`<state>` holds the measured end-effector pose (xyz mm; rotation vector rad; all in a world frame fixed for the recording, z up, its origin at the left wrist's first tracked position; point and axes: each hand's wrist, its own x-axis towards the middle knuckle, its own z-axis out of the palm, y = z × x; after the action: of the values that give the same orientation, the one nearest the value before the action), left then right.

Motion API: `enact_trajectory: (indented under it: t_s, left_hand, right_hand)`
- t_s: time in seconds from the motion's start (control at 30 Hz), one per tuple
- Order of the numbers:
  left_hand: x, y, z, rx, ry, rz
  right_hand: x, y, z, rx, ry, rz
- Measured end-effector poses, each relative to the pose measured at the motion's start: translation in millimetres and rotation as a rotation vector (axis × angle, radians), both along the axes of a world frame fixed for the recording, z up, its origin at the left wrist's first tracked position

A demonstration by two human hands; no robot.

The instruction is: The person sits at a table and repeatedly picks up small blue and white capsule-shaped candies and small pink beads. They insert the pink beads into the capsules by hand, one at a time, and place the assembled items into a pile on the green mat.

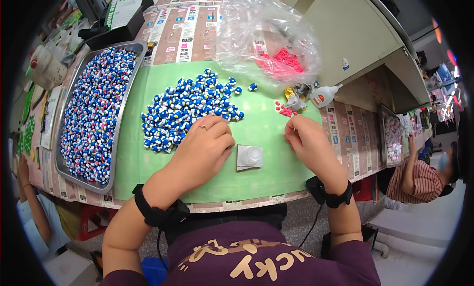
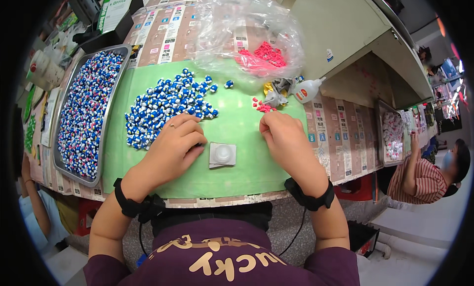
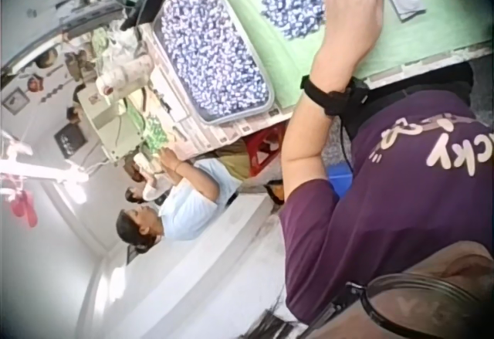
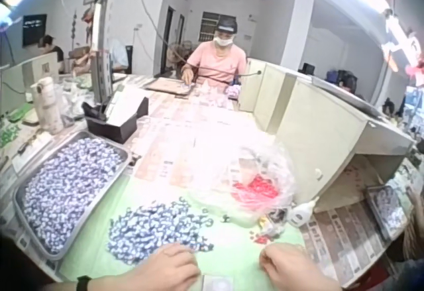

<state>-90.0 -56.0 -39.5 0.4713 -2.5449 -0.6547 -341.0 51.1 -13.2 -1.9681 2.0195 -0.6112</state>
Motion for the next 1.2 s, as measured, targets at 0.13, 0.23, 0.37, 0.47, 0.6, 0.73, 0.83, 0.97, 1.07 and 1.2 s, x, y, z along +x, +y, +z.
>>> enact_trajectory:
  t_s: [0.13,0.23,0.37,0.47,0.6,0.73,0.83,0.97,1.07,1.2]
  left_hand:
    - [12,3,6,0.004,-0.098,0.022]
    - [21,9,11,-0.039,-0.096,0.046]
    - [27,15,15,-0.013,-0.069,0.098]
    - [29,13,15,-0.008,-0.077,0.105]
    - [30,11,15,0.017,-0.083,0.106]
    - [35,9,19,0.08,0.0,0.096]
    - [44,11,32,0.287,0.12,0.111]
    - [57,28,46,0.888,0.379,0.173]
    - [58,38,56,1.166,0.556,0.195]
    - [64,38,45,1.122,0.544,0.002]
  right_hand:
    - [5,-1,1,-0.037,0.074,0.024]
    - [8,-2,4,-0.019,0.023,0.079]
    - [3,1,2,0.034,-0.127,0.058]
    - [0,4,6,0.05,-0.164,0.013]
    - [10,9,10,0.024,-0.068,0.104]
    - [15,6,7,-0.01,0.018,0.139]
    - [13,3,4,-0.026,0.034,0.148]
    - [11,3,2,-0.001,0.002,0.127]
    - [13,10,8,0.14,-0.162,0.048]
    - [14,14,4,0.203,-0.29,-0.032]
